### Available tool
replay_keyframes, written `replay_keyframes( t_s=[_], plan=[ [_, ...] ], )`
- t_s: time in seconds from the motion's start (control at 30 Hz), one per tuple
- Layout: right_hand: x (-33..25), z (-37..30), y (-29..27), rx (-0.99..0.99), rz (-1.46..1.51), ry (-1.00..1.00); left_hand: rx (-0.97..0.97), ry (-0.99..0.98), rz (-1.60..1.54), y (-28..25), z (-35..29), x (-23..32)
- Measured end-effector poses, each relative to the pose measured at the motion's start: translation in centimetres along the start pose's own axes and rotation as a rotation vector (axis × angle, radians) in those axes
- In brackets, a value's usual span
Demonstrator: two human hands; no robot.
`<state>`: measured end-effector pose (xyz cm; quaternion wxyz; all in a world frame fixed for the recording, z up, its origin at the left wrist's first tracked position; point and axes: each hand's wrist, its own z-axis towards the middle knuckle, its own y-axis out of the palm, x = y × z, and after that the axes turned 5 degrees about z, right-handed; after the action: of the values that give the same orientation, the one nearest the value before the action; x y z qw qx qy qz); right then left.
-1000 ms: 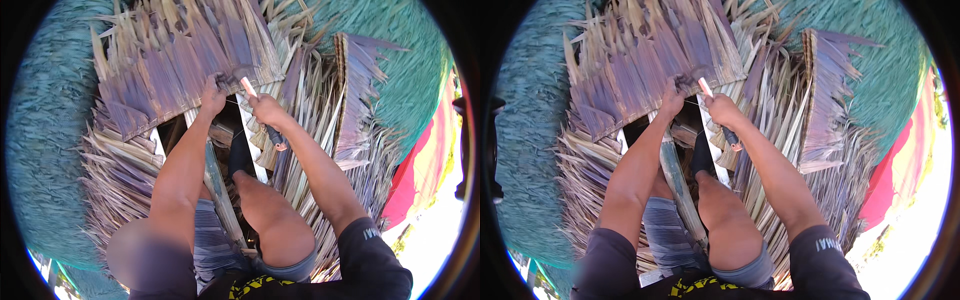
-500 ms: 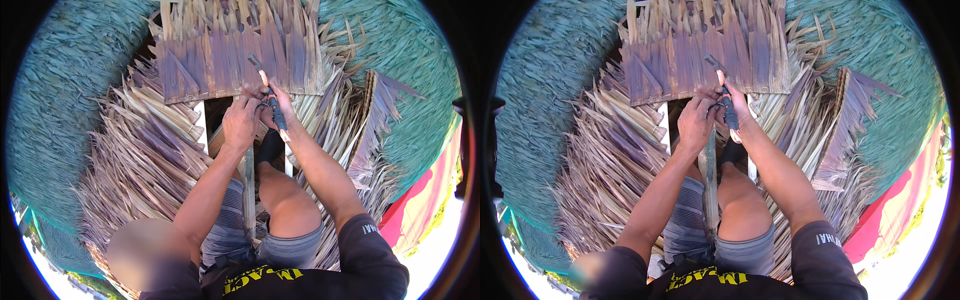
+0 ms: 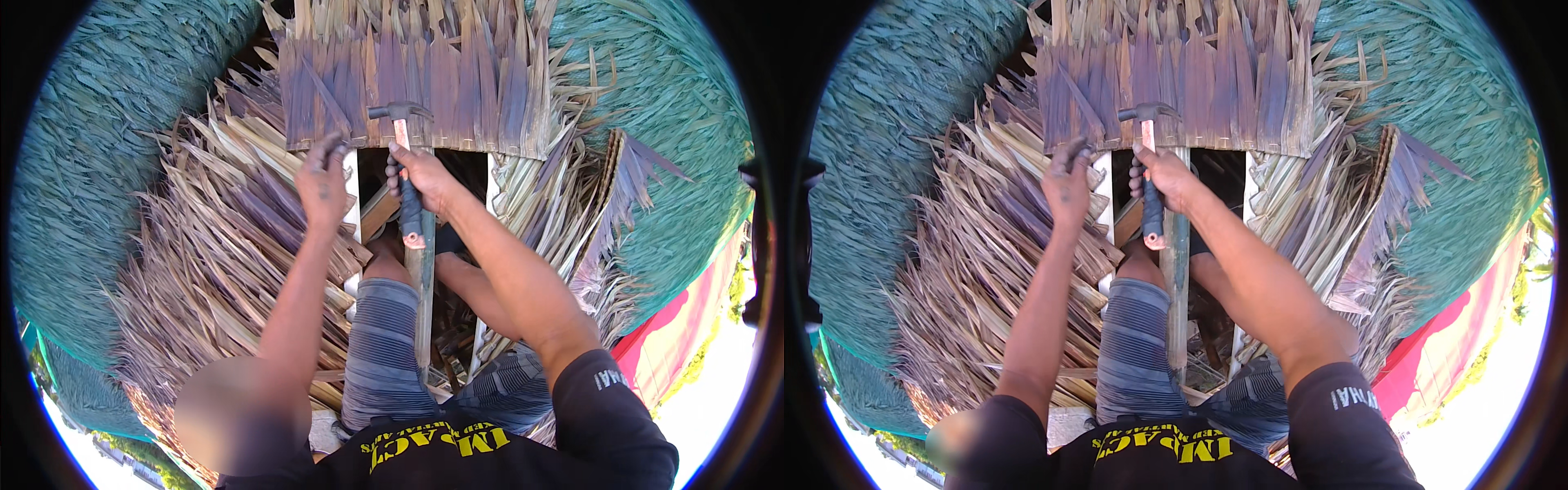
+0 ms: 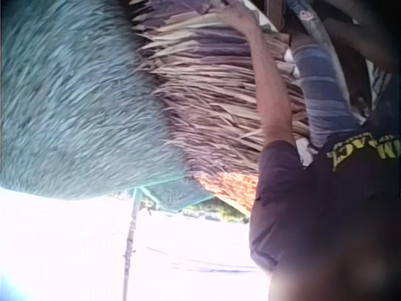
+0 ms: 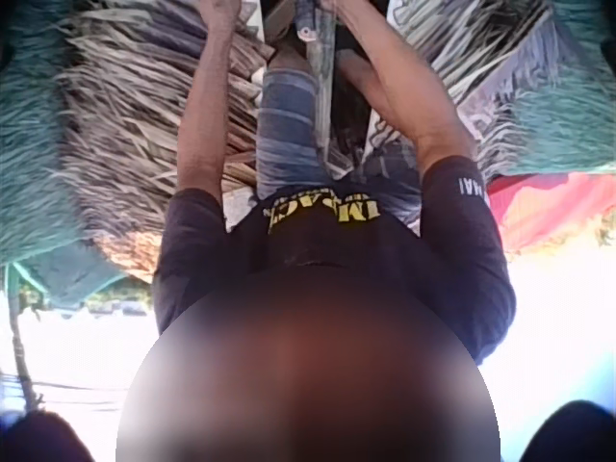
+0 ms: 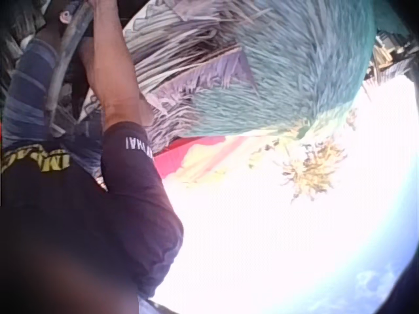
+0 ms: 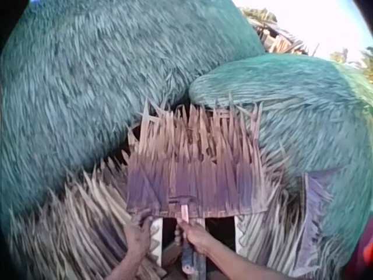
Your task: The person is installing thatch roofing material on a roof structure. They repeatedly position bundles of dried palm leaves, align them with existing layers, and secure them using a hammer and nails. The person occasionally reaches for additional materials from a nearby container.
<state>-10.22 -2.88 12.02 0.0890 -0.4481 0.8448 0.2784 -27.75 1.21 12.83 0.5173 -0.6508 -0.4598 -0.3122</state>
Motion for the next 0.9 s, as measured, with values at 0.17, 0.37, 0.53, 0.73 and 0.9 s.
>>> replay_keyframes(
  t_s=[0.17, 0.37, 0.53, 0.73, 0.9],
  plan=[
    [4.5, 0.1, 0.2, 0.289, -0.696, -0.186, -0.125, 0.402, 0.39, -0.4, 6.2, -6.0],
    [3.3, -2.4, 1.5, 0.351, -1.015, -0.324, -0.362, 0.455, 0.646, 1.5, 7.5, -9.4],
    [1.9, -3.4, 4.4, 0.293, -1.018, -0.526, -0.384, 0.5, 0.629, 1.3, 7.9, -9.6],
    [2.0, -2.0, 4.4, 0.309, -1.085, -0.424, -0.415, 0.49, 0.572, 1.3, 8.3, -9.9],
    [2.0, -1.7, 4.5, 0.277, -1.155, -0.329, -0.402, 0.502, 0.556, 1.4, 8.9, -11.1]
  ],
)
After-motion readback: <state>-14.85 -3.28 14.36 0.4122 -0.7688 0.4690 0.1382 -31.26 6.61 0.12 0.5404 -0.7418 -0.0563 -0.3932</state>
